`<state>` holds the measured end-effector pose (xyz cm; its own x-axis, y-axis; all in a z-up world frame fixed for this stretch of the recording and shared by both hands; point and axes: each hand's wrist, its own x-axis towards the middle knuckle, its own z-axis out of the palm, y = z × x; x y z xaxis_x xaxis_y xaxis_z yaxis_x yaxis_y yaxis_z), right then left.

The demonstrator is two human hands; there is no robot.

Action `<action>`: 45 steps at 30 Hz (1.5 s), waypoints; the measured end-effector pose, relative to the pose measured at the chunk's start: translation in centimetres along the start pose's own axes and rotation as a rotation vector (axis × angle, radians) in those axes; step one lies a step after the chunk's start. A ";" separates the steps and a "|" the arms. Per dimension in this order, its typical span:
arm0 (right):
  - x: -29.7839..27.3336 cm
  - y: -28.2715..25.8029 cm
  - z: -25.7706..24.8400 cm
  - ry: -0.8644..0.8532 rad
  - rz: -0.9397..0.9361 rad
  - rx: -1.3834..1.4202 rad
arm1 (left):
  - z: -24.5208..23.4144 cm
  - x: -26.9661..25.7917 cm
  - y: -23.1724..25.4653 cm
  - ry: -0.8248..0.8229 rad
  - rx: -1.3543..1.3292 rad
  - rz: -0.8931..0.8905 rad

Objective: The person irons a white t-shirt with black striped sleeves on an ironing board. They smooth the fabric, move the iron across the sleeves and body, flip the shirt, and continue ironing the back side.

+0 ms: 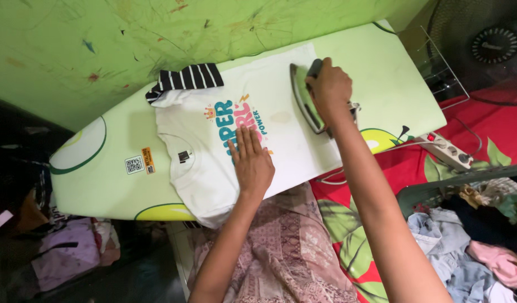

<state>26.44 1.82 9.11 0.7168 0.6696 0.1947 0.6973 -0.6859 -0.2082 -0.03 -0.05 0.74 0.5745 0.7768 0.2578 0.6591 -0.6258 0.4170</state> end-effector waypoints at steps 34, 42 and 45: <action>7.1 2.2 0.0 -0.037 -0.220 -0.206 | 4.0 6.0 0.5 -0.114 -0.058 0.106; 7.6 2.9 -0.7 -0.119 -0.374 -0.171 | 3.3 16.0 -11.1 0.043 0.027 0.069; 7.7 2.7 -0.6 -0.064 -0.236 -0.198 | 2.5 19.5 -14.7 0.097 -0.084 0.084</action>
<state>33.88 4.95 10.67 0.5375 0.8292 0.1532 0.8365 -0.5473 0.0276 2.67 24.13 -2.52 0.5737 0.7275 0.3764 0.5652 -0.6841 0.4609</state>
